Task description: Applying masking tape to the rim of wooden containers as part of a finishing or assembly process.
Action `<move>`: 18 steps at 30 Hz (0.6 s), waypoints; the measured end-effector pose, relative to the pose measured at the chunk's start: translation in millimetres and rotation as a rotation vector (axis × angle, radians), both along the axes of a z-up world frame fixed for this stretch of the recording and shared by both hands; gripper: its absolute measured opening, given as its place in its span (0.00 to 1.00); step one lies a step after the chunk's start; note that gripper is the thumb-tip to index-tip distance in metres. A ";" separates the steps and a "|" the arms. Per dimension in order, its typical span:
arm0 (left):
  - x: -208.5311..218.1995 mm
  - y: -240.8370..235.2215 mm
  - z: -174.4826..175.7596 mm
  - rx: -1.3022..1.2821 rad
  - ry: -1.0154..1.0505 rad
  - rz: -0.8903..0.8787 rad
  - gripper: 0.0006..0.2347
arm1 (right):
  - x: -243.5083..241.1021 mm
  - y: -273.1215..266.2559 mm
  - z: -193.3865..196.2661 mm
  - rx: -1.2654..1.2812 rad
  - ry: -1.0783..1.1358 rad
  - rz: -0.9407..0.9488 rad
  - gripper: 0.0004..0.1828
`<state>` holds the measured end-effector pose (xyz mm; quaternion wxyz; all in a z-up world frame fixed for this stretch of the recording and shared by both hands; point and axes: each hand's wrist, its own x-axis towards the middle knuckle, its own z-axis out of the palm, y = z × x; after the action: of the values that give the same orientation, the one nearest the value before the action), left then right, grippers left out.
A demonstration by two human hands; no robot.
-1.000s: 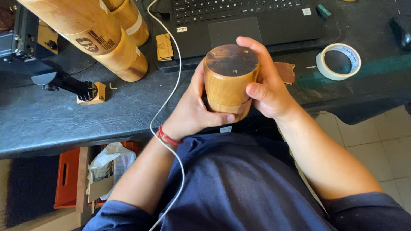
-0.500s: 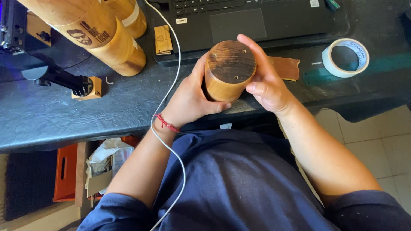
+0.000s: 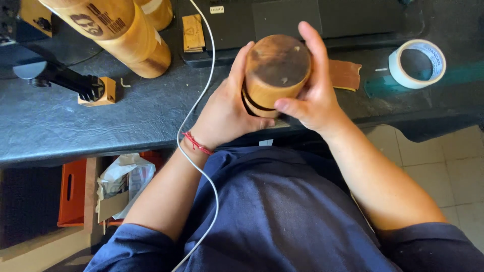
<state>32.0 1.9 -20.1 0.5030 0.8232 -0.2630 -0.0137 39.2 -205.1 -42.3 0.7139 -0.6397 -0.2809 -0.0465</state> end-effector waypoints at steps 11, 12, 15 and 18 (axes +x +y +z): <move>-26.8 -19.9 -24.4 -1.159 0.547 -0.150 0.37 | -37.8 18.0 52.8 0.907 0.619 0.001 0.49; -28.3 -21.0 -25.3 -1.283 0.671 -0.185 0.38 | -42.1 16.8 59.1 0.960 0.595 0.050 0.46; -33.7 -19.2 -21.3 -1.384 0.759 -0.317 0.39 | -55.6 21.8 77.2 1.044 0.600 0.027 0.48; -32.9 -14.8 -21.4 -1.475 0.877 -0.448 0.41 | -66.1 22.5 82.5 1.054 0.556 0.058 0.48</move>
<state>-1.0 -13.0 -41.5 0.9466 0.1393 -0.1435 -0.2530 -26.9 -182.6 40.2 0.9830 -0.1792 -0.0397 0.0092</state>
